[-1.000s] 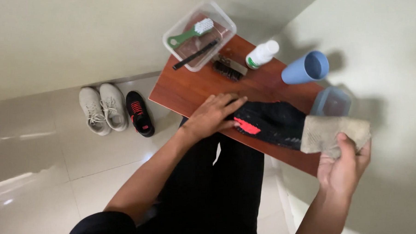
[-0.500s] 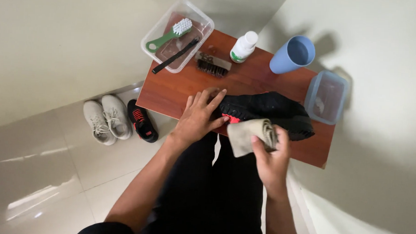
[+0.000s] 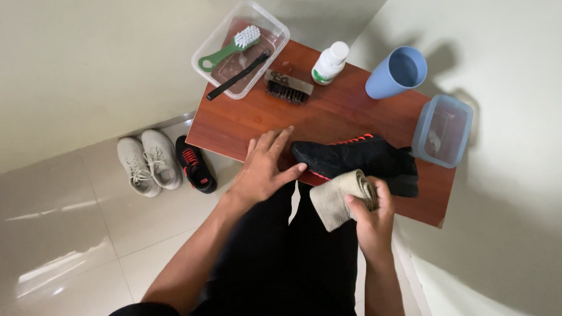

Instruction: The person wipes a black and red sneaker with a cloth, focusing on the upper and sole. They rotate the shoe to access different areas and continue wiping until the end of the clip.

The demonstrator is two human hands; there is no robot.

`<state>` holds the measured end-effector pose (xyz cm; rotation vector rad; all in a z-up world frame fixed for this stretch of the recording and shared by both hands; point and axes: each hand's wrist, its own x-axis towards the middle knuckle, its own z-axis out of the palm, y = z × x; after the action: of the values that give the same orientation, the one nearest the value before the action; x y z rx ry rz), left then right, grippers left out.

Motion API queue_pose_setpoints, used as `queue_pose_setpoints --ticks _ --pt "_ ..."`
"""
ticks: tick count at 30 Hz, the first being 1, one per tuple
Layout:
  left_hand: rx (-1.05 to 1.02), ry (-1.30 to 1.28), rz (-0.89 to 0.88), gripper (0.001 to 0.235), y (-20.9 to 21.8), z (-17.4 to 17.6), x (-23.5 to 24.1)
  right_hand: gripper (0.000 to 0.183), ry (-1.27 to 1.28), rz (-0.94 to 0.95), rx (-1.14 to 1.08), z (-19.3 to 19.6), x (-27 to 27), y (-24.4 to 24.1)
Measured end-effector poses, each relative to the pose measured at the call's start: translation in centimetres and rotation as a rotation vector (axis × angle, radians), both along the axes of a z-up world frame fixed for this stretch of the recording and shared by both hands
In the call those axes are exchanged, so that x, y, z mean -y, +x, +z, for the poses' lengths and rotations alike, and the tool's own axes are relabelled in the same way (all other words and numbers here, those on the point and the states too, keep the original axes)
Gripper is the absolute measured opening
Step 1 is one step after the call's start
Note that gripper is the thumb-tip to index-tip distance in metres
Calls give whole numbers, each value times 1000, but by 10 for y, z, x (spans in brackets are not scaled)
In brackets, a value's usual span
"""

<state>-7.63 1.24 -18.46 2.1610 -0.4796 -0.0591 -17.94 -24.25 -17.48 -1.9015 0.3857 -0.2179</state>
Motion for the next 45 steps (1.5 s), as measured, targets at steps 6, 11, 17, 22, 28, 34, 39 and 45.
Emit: queue_pose_setpoints --ticks 6,11,17,22,28,34,39,45 --pt "-136 -75 -16 73 7 12 3 42 41 9 45 -13 15 -7" --pt "-154 -195 18 61 12 10 4 51 22 -68 80 -26 50 -21" --pt "-249 -197 74 55 19 26 7 42 133 -249 158 -20 80 -17" --pt "-256 -155 128 55 32 6 12 33 156 -369 246 10 59 3" --pt "-358 -72 207 61 40 6 18 34 71 -349 351 41 43 30" --pt "-145 42 219 52 34 27 24 35 -309 -434 90 4 74 37" --pt "485 -36 82 67 34 -6 27 42 -352 -373 148 -22 88 34" --pt "709 -104 -58 60 29 5 50 38 -508 -167 420 17 57 28"
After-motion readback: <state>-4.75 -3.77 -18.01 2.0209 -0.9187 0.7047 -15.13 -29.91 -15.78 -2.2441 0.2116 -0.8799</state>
